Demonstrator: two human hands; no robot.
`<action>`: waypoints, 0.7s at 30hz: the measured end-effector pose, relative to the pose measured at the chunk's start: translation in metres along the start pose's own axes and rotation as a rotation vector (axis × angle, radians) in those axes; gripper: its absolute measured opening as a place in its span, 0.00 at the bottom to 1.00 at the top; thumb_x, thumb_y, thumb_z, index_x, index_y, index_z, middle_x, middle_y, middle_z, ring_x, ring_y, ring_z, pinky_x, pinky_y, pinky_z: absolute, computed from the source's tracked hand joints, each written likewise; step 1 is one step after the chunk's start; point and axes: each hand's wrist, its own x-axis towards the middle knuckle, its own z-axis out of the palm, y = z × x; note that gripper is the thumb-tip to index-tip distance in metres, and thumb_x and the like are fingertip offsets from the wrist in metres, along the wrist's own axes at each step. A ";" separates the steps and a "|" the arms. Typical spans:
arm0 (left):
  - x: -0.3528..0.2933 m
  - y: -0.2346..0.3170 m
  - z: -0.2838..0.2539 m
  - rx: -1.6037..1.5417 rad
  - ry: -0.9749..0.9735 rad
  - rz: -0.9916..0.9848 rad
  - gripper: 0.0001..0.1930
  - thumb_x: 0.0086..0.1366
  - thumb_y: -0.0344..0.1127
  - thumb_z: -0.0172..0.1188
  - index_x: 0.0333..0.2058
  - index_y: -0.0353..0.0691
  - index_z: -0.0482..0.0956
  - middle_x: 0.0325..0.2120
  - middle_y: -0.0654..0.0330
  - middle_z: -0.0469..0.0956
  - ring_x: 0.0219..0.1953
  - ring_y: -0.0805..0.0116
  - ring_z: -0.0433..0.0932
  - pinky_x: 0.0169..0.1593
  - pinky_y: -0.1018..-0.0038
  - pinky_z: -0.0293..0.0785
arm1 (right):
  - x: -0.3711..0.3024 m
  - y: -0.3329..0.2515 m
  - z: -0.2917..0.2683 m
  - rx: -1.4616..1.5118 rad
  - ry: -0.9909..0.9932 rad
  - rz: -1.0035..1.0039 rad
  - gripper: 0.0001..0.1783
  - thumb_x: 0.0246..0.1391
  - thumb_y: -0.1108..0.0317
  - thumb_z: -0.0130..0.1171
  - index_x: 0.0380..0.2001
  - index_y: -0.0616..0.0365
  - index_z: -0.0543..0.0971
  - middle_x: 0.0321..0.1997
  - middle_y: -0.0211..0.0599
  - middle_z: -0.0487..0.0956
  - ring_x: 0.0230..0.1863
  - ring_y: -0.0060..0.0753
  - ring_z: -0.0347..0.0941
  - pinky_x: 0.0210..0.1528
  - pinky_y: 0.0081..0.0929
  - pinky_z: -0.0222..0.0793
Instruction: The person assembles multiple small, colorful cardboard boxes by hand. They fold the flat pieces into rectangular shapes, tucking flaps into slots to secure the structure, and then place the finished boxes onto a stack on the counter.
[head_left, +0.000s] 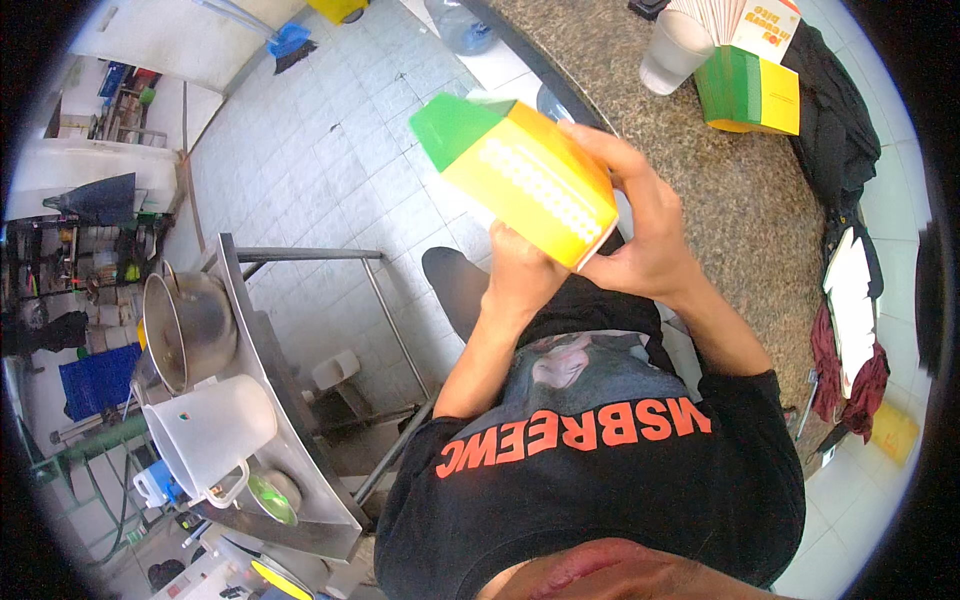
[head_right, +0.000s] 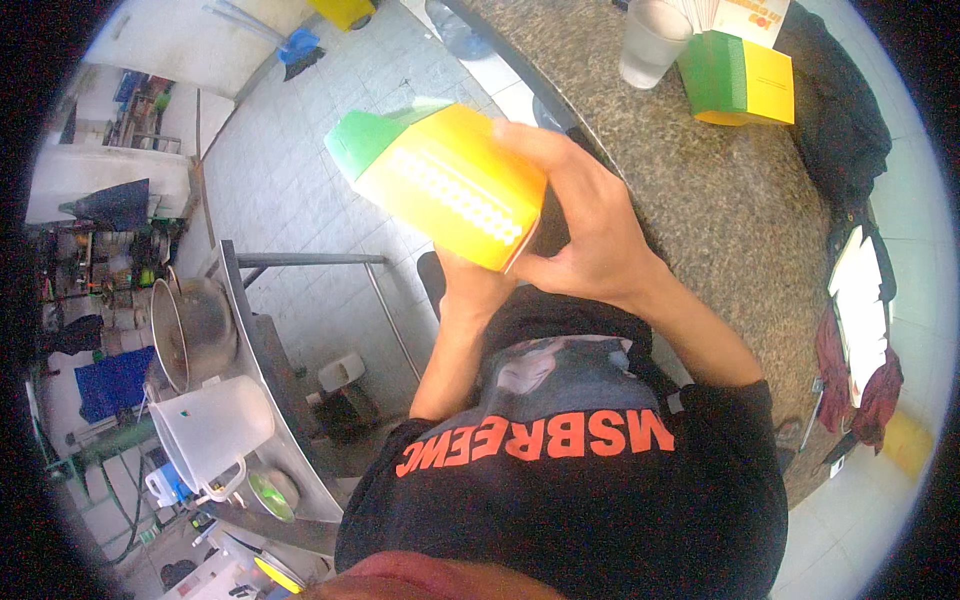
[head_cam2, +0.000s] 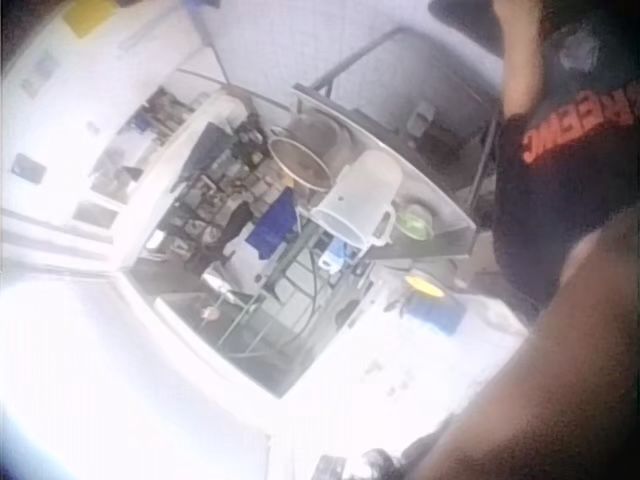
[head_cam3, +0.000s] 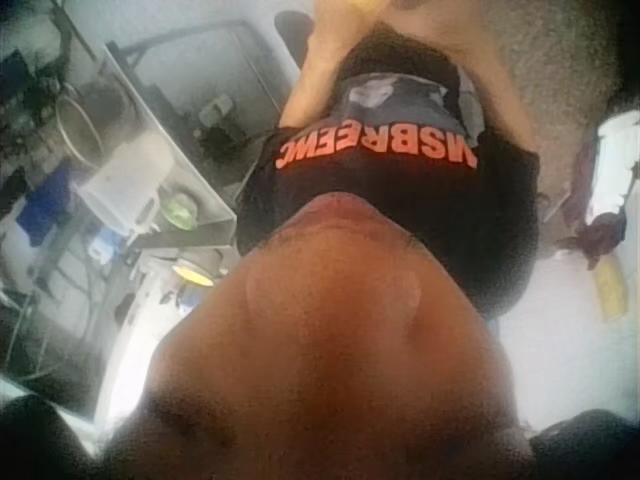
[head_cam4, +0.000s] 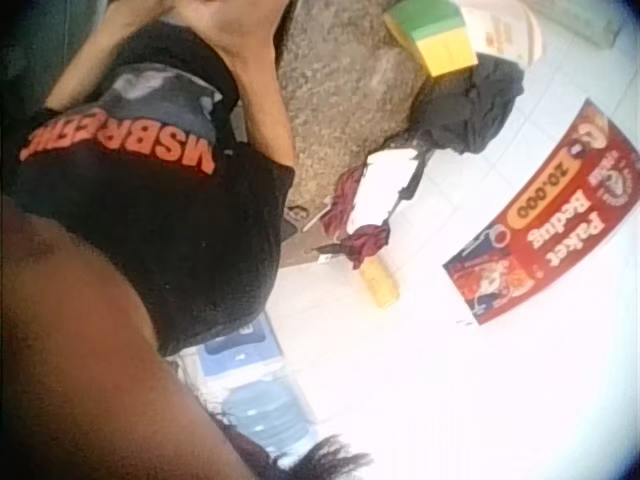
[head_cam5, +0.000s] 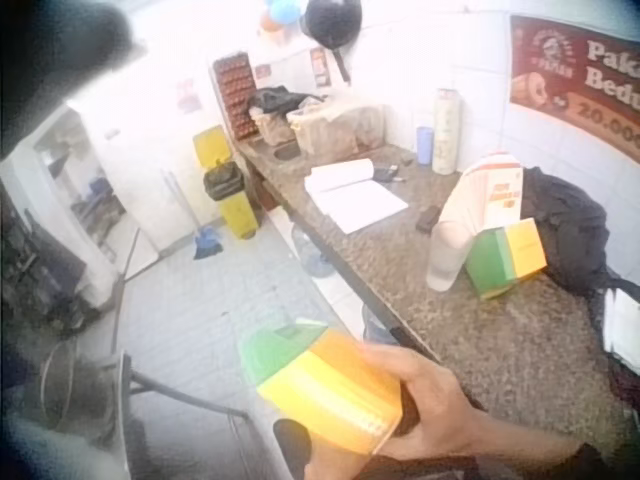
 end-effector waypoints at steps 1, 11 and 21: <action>-0.002 -0.003 -0.002 -0.047 -0.036 -0.033 0.14 0.54 0.28 0.73 0.40 0.40 0.85 0.38 0.54 0.85 0.43 0.51 0.84 0.47 0.56 0.79 | 0.000 0.002 0.001 -0.002 0.000 -0.014 0.42 0.38 0.65 0.78 0.60 0.58 0.72 0.62 0.52 0.75 0.62 0.57 0.74 0.62 0.42 0.71; 0.008 0.012 -0.050 -1.681 0.232 -0.804 0.35 0.71 0.54 0.57 0.67 0.35 0.63 0.64 0.49 0.70 0.67 0.53 0.68 0.71 0.53 0.61 | -0.002 0.046 0.003 -0.265 0.130 -0.432 0.25 0.48 0.67 0.69 0.53 0.41 0.81 0.61 0.46 0.75 0.58 0.52 0.74 0.58 0.51 0.72; -0.001 -0.006 -0.033 -0.908 0.221 -0.597 0.19 0.68 0.28 0.64 0.55 0.33 0.72 0.48 0.57 0.79 0.51 0.71 0.77 0.56 0.72 0.75 | 0.010 0.003 -0.004 -0.177 -0.339 -0.094 0.51 0.39 0.43 0.77 0.68 0.42 0.71 0.76 0.49 0.59 0.76 0.67 0.50 0.74 0.61 0.50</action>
